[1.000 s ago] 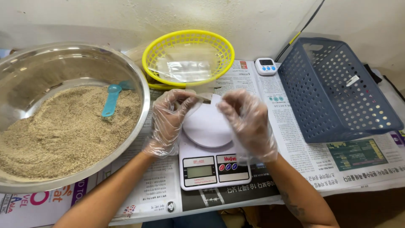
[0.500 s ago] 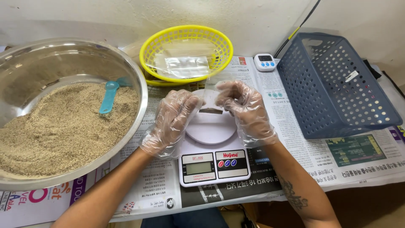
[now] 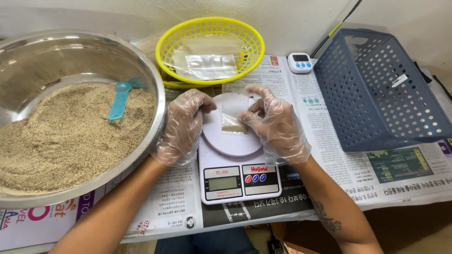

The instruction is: Package granular material into small bags using a scoop and a digital scale

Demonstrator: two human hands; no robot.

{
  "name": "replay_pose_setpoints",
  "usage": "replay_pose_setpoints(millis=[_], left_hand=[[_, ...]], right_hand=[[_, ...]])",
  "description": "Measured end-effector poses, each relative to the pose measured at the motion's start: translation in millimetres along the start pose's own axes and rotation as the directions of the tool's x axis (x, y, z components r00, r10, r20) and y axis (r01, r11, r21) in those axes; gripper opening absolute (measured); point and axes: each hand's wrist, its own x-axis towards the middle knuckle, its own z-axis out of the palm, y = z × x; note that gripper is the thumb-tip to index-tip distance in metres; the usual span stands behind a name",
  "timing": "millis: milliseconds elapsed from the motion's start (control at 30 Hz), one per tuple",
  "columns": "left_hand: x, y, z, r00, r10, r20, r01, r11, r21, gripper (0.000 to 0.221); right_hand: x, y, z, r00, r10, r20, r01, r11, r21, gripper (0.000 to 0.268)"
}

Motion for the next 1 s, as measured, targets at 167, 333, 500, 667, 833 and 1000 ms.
replay_pose_setpoints(millis=[167,333,500,667,833,1000], left_hand=[[4.8,1.5,0.4,0.983,0.185,0.000,-0.178,0.941,0.287,0.016],[4.1,1.2,2.6,0.978,0.211,0.001,-0.195,0.903,0.383,0.007],[3.6,14.1,-4.3,0.986,0.168,0.011,-0.158,0.900,0.407,0.009],[0.8,27.7,-9.4,0.964,0.055,0.260,-0.187,0.834,0.519,0.017],[0.9,28.6,-8.5,0.964,0.001,0.267,-0.111,0.911,0.396,0.026],[3.4,22.1,-6.5,0.984,-0.033,0.174,-0.008,0.972,0.233,0.023]], right_hand=[[-0.1,2.2,-7.0,0.996,-0.084,-0.020,0.080,0.983,-0.167,0.038],[5.2,19.7,-3.8,0.991,-0.097,-0.089,0.072,0.964,-0.257,0.018],[8.7,20.8,-7.8,0.975,-0.195,-0.108,0.173,0.967,-0.187,0.003],[6.8,9.8,-8.9,0.850,-0.526,0.042,0.515,0.809,-0.283,0.015],[3.9,9.0,-10.8,0.864,-0.493,0.101,0.502,0.830,-0.242,0.012],[10.6,24.9,-12.1,0.827,-0.562,0.026,0.552,0.800,-0.234,0.006]])
